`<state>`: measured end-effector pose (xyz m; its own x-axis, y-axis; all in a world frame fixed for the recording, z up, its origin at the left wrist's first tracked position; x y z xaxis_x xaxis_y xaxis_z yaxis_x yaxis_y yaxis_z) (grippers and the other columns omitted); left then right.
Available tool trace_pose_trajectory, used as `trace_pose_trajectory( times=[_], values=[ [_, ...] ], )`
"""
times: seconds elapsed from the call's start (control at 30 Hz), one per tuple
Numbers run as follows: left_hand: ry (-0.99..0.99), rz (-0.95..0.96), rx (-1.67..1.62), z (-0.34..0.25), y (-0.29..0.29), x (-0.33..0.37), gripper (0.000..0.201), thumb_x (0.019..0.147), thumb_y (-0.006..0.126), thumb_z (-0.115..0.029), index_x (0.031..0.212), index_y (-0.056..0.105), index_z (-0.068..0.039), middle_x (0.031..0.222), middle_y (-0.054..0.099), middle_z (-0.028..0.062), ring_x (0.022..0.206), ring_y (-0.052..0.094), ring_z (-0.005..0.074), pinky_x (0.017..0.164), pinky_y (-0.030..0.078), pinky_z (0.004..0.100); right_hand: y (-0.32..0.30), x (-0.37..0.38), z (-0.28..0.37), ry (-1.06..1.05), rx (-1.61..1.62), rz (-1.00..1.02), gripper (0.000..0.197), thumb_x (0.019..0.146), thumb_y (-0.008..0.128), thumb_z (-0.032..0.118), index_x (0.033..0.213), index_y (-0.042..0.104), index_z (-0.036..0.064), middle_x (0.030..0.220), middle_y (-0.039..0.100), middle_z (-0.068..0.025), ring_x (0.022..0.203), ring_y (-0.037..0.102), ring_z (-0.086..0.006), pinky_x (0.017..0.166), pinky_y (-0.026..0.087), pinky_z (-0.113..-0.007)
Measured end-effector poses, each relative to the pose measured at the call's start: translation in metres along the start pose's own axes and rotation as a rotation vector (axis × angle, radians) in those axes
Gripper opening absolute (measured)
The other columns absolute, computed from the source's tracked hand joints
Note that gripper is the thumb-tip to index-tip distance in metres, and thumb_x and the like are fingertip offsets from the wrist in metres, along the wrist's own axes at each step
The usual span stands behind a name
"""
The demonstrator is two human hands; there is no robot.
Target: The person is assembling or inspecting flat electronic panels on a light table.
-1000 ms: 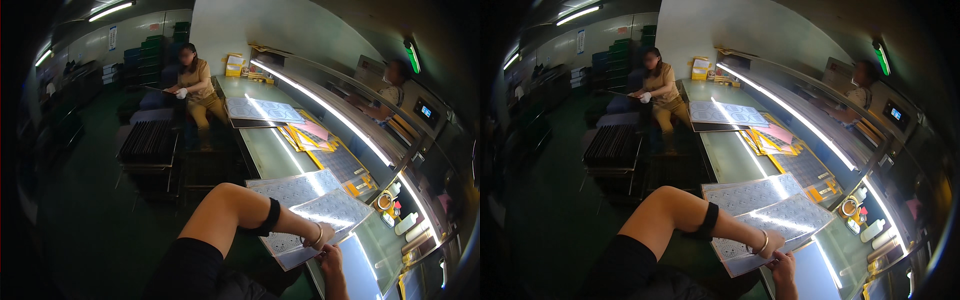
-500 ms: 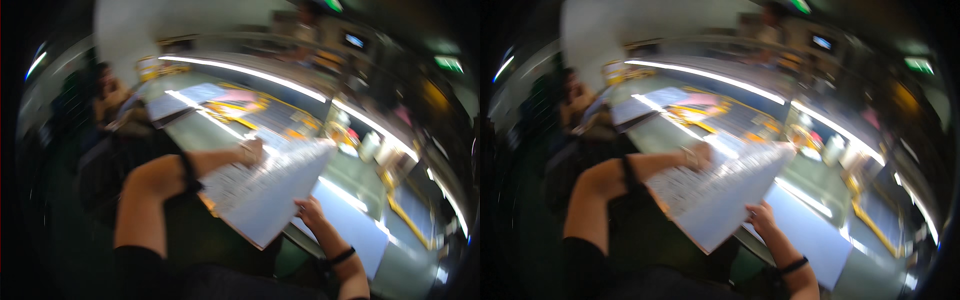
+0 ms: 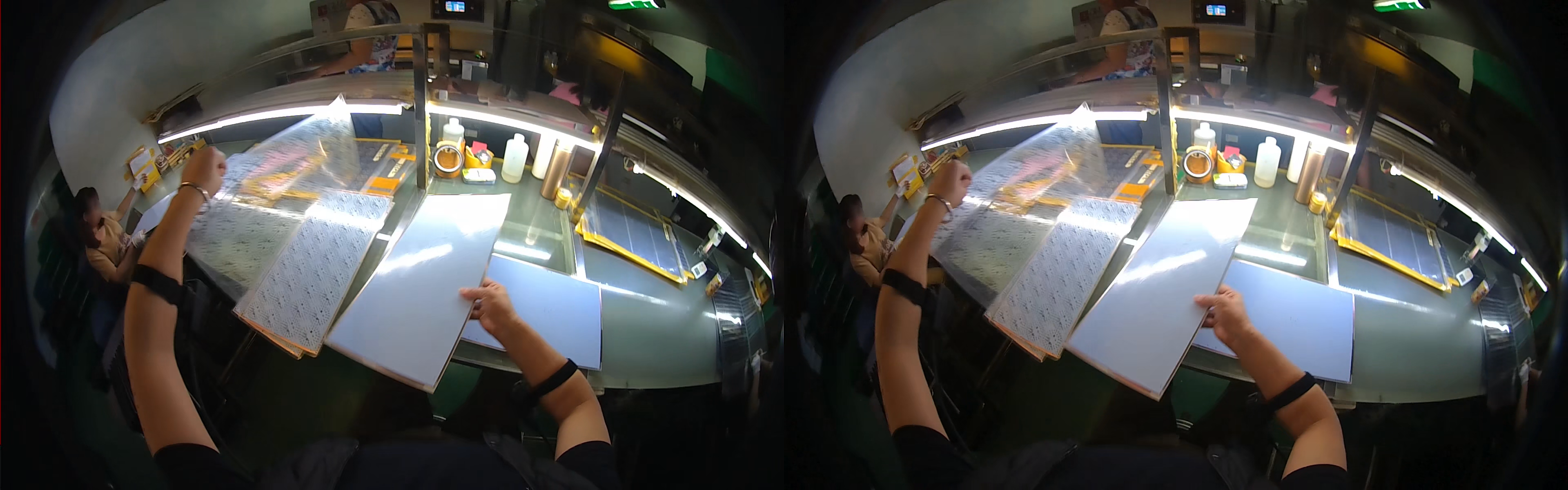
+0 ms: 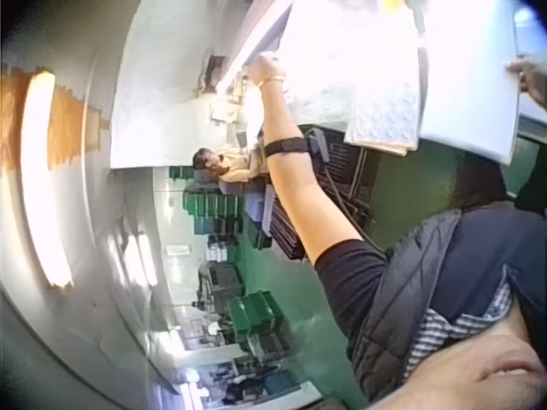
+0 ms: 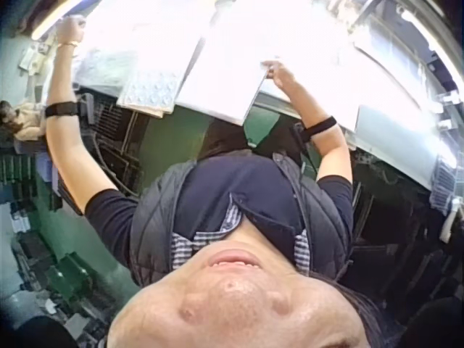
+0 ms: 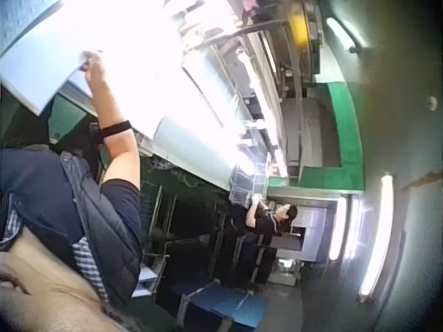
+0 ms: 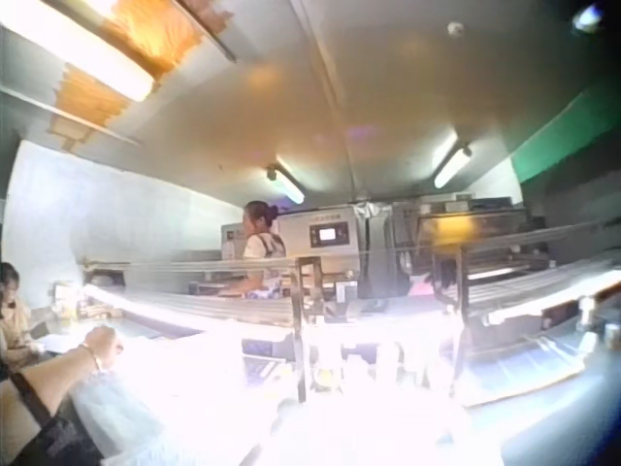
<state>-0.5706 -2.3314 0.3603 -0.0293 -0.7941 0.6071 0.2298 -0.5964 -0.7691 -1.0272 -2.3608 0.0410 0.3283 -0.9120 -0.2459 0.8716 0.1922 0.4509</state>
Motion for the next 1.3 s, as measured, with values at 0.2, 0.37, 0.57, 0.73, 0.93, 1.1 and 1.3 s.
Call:
trace_pose_trajectory(
  times=[0.2, 0.37, 0.57, 0.73, 0.93, 1.1, 1.3],
  values=[
    [0.065, -0.121, -0.086, 0.094, 0.014, -0.069, 0.006, 0.068, 0.063, -0.008, 0.071, 0.061, -0.003, 0.061, 0.059, 0.0111, 0.054, 0.058, 0.0216, 0.051, 0.043, 0.0326, -0.114, -0.11, 0.085, -0.257, -0.011, -0.209, 0.028, 0.073, 0.061, 0.007, 0.099, 0.054, 0.002, 0.084, 0.06, -0.0093, 0.072, 0.06, -0.0164, 0.065, 0.051, -0.03],
    [-0.312, 0.019, -0.249, 0.242, 0.051, -0.147, 0.03, 0.087, 0.051, -0.023, 0.108, 0.057, -0.003, 0.099, 0.06, 0.0072, 0.082, 0.055, 0.0105, 0.067, 0.044, 0.0226, -0.219, -0.364, 0.145, -0.809, -0.095, -0.867, 0.033, 0.076, 0.059, 0.0, 0.108, 0.052, 0.0, 0.093, 0.059, -0.0077, 0.079, 0.059, -0.0165, 0.07, 0.049, -0.027],
    [-0.836, 0.425, -1.212, 0.22, 0.262, -0.187, 0.043, 0.087, 0.047, -0.033, 0.117, 0.05, -0.003, 0.116, 0.052, 0.0093, 0.106, 0.049, 0.0259, 0.094, 0.036, 0.0368, -0.213, -0.611, 0.11, -1.013, -0.424, -1.907, 0.023, 0.079, 0.06, 0.004, 0.101, 0.053, 0.0, 0.087, 0.058, -0.0074, 0.068, 0.058, -0.0134, 0.05, 0.049, -0.023],
    [-1.165, 0.809, -1.287, 0.079, 0.338, -0.249, 0.032, 0.087, 0.049, -0.023, 0.108, 0.051, 0.001, 0.109, 0.055, 0.0089, 0.096, 0.054, 0.0228, 0.085, 0.045, 0.0373, -0.291, -0.677, 0.001, -0.649, -0.458, -2.189, 0.026, 0.077, 0.06, 0.002, 0.101, 0.054, 0.0004, 0.086, 0.059, -0.0082, 0.07, 0.058, -0.0133, 0.048, 0.05, -0.025],
    [-1.295, 0.641, -1.064, 0.062, 0.316, -0.26, 0.023, 0.082, 0.059, -0.012, 0.102, 0.053, -0.002, 0.093, 0.06, 0.0046, 0.079, 0.06, 0.0135, 0.065, 0.052, 0.0214, -0.405, -0.555, -0.132, -0.16, -0.584, -2.084, 0.019, 0.073, 0.057, 0.0, 0.092, 0.057, -0.0022, 0.081, 0.063, -0.0118, 0.072, 0.059, -0.0168, 0.066, 0.045, -0.029],
    [-1.305, 0.615, -0.984, 0.067, 0.293, -0.263, 0.024, 0.084, 0.056, -0.013, 0.103, 0.053, 0.0, 0.097, 0.059, 0.0053, 0.083, 0.058, 0.0137, 0.07, 0.052, 0.0231, -0.432, -0.487, -0.174, -0.164, -0.515, -2.053, 0.025, 0.075, 0.051, 0.006, 0.097, 0.057, -0.003, 0.08, 0.064, -0.016, 0.069, 0.061, -0.0227, 0.063, 0.045, -0.031],
    [-1.236, 0.689, -0.853, 0.104, 0.294, -0.264, 0.024, 0.085, 0.053, -0.013, 0.104, 0.053, 0.002, 0.097, 0.059, 0.006, 0.085, 0.058, 0.0151, 0.073, 0.051, 0.0231, -0.449, -0.467, -0.204, 0.005, -0.543, -2.051, 0.026, 0.073, 0.049, 0.005, 0.096, 0.057, -0.0026, 0.078, 0.062, -0.0188, 0.069, 0.062, -0.0287, 0.062, 0.046, -0.034]
  ],
)
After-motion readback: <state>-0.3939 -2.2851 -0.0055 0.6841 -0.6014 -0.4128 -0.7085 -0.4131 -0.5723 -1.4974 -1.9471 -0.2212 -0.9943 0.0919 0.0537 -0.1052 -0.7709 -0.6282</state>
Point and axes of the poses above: each hand's wrist, its own x-axis towards the middle knuckle, its own y-axis out of the palm, z = x × y, the point moved 10 cm from there along x, towards the middle knuckle
